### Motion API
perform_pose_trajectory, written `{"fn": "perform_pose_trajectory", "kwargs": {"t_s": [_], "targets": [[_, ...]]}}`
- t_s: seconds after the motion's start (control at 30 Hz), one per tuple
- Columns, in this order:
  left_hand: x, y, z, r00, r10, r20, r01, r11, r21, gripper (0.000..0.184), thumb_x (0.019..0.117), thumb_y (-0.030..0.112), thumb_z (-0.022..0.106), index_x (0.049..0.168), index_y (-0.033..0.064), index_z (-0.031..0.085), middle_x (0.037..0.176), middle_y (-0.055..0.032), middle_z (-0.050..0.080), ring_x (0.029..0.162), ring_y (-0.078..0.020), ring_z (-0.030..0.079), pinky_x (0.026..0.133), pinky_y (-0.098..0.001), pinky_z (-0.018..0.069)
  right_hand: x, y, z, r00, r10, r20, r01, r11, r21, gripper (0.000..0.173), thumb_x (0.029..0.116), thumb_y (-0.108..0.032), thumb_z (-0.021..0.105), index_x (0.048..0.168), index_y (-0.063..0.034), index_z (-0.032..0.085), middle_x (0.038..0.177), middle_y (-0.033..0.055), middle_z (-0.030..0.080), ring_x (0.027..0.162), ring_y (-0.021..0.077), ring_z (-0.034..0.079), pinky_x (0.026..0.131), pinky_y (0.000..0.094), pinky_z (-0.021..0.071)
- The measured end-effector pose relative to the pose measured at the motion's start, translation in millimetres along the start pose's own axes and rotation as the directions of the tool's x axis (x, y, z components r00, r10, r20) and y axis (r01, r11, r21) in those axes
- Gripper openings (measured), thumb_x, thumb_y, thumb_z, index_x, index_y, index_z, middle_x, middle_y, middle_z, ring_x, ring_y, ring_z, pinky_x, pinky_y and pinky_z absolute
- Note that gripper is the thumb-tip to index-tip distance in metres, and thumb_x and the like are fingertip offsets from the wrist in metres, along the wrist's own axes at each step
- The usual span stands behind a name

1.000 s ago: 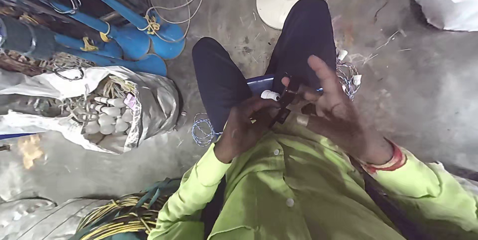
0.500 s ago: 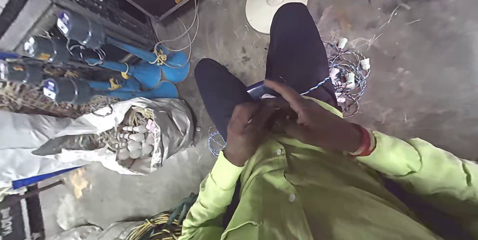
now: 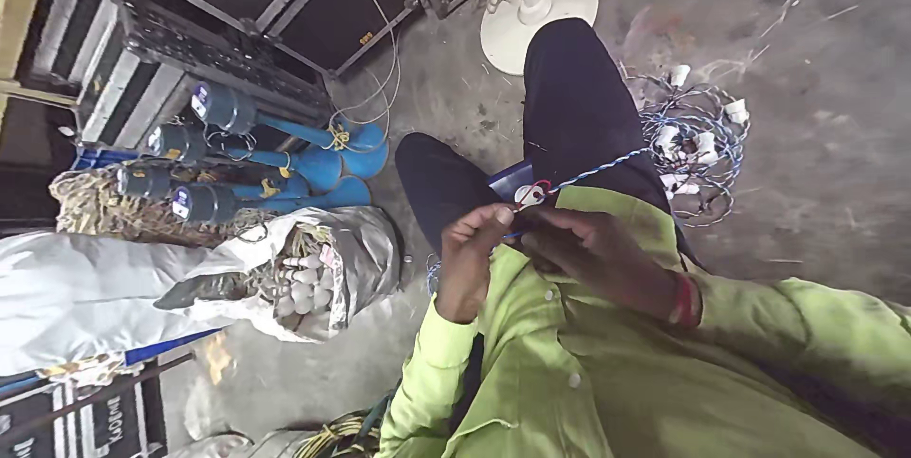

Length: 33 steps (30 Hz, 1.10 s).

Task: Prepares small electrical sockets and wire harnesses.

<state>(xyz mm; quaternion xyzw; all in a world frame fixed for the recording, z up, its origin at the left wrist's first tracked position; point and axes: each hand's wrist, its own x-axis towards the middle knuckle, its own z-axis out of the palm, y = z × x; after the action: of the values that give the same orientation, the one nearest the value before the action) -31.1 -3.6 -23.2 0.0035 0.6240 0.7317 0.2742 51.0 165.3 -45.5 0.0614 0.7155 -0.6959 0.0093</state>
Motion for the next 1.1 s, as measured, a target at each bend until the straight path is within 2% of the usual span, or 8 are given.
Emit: {"fn": "perform_pose_trajectory", "kwargs": {"t_s": [0.17, 0.3, 0.37, 0.57, 0.73, 0.83, 0.93, 1.1], "targets": [[3.2, -8.7, -2.4, 0.984, 0.152, 0.090, -0.165, 0.973, 0.163, 0.017, 0.0988, 0.005, 0.060, 0.104, 0.0014, 0.076, 0.094, -0.0047, 0.072, 0.078, -0.0091, 0.066, 0.072, -0.0269, 0.0576, 7.8, -10.9, -14.9, 0.982, 0.155, 0.104, -0.169, 0.976, 0.141, 0.017, 0.0992, -0.024, 0.066, 0.103, -0.0145, 0.080, 0.071, -0.0086, 0.066, 0.059, -0.0024, 0.056, 0.055, 0.0162, 0.0485], [15.2, -17.5, -18.1, 0.801, 0.484, 0.351, -0.598, 0.657, 0.459, 0.019, 0.1000, 0.002, 0.059, 0.108, -0.0039, 0.074, 0.102, -0.0081, 0.070, 0.085, -0.0078, 0.066, 0.075, -0.0234, 0.0581, 17.9, -14.0, -19.6, 0.775, 0.454, 0.440, -0.622, 0.427, 0.656, 0.041, 0.1054, -0.025, 0.052, 0.065, -0.0171, 0.051, 0.053, -0.0092, 0.039, 0.042, -0.0025, 0.036, 0.041, 0.0116, 0.0322], [18.6, -20.9, -24.6, 0.773, 0.494, 0.398, -0.634, 0.606, 0.480, 0.020, 0.0982, 0.001, 0.061, 0.112, -0.0051, 0.074, 0.103, -0.0109, 0.070, 0.087, -0.0110, 0.068, 0.078, -0.0271, 0.0604, 20.4, -13.4, -16.0, 0.740, 0.494, 0.456, -0.636, 0.294, 0.714, 0.043, 0.1051, -0.027, 0.051, 0.063, -0.0185, 0.047, 0.051, -0.0091, 0.038, 0.041, -0.0013, 0.035, 0.041, 0.0129, 0.0335], [17.9, -23.3, -25.6, 0.819, 0.438, 0.371, -0.574, 0.610, 0.546, 0.028, 0.0907, -0.004, 0.065, 0.118, -0.0033, 0.072, 0.107, -0.0121, 0.067, 0.086, -0.0117, 0.067, 0.073, -0.0265, 0.0602, 24.5, -8.2, -17.7, 0.867, 0.447, 0.218, -0.493, 0.714, 0.497, 0.028, 0.1034, -0.023, 0.059, 0.078, -0.0154, 0.070, 0.056, -0.0079, 0.043, 0.047, 0.0004, 0.039, 0.046, 0.0144, 0.0362], [15.5, -18.2, -26.1, 0.718, 0.498, 0.487, -0.696, 0.475, 0.539, 0.023, 0.0931, -0.004, 0.060, 0.109, -0.0007, 0.076, 0.107, -0.0142, 0.067, 0.096, -0.0147, 0.066, 0.087, -0.0289, 0.0578, 22.6, -16.2, -44.0, 0.681, 0.399, 0.613, -0.730, 0.315, 0.606, 0.029, 0.1073, -0.030, 0.045, 0.091, -0.0129, 0.062, 0.055, -0.0102, 0.039, 0.040, -0.0052, 0.035, 0.038, 0.0091, 0.0319], [13.7, -14.3, -26.6, 0.719, 0.466, 0.516, -0.694, 0.524, 0.494, 0.023, 0.0935, -0.003, 0.059, 0.109, -0.0002, 0.075, 0.106, -0.0130, 0.066, 0.095, -0.0129, 0.064, 0.086, -0.0272, 0.0569, 19.6, -23.9, -47.9, 0.695, 0.314, 0.647, -0.715, 0.214, 0.665, 0.034, 0.1066, -0.035, 0.045, 0.089, -0.0113, 0.062, 0.058, -0.0082, 0.044, 0.040, -0.0055, 0.036, 0.038, 0.0083, 0.0324], [15.3, -14.2, -30.1, 0.747, 0.448, 0.491, -0.662, 0.565, 0.492, 0.017, 0.0892, 0.001, 0.070, 0.105, -0.0009, 0.076, 0.107, -0.0112, 0.067, 0.095, -0.0116, 0.066, 0.084, -0.0270, 0.0593, 21.2, -19.9, -50.0, 0.826, 0.113, 0.552, -0.559, 0.279, 0.781, 0.033, 0.1047, -0.038, 0.054, 0.117, -0.0101, 0.066, 0.062, -0.0091, 0.046, 0.047, -0.0031, 0.043, 0.047, 0.0109, 0.0411], [13.5, -19.7, -19.3, 0.684, 0.646, 0.339, -0.700, 0.452, 0.553, 0.010, 0.0839, 0.003, 0.081, 0.092, -0.0014, 0.078, 0.095, -0.0106, 0.071, 0.087, -0.0099, 0.068, 0.078, -0.0230, 0.0601, 22.2, -15.9, -46.8, 0.898, 0.100, 0.429, -0.236, 0.932, 0.276, 0.068, 0.0966, -0.021, 0.065, 0.159, -0.0259, 0.037, 0.093, -0.0025, 0.067, 0.060, 0.0006, 0.055, 0.054, 0.0141, 0.0482]]}}
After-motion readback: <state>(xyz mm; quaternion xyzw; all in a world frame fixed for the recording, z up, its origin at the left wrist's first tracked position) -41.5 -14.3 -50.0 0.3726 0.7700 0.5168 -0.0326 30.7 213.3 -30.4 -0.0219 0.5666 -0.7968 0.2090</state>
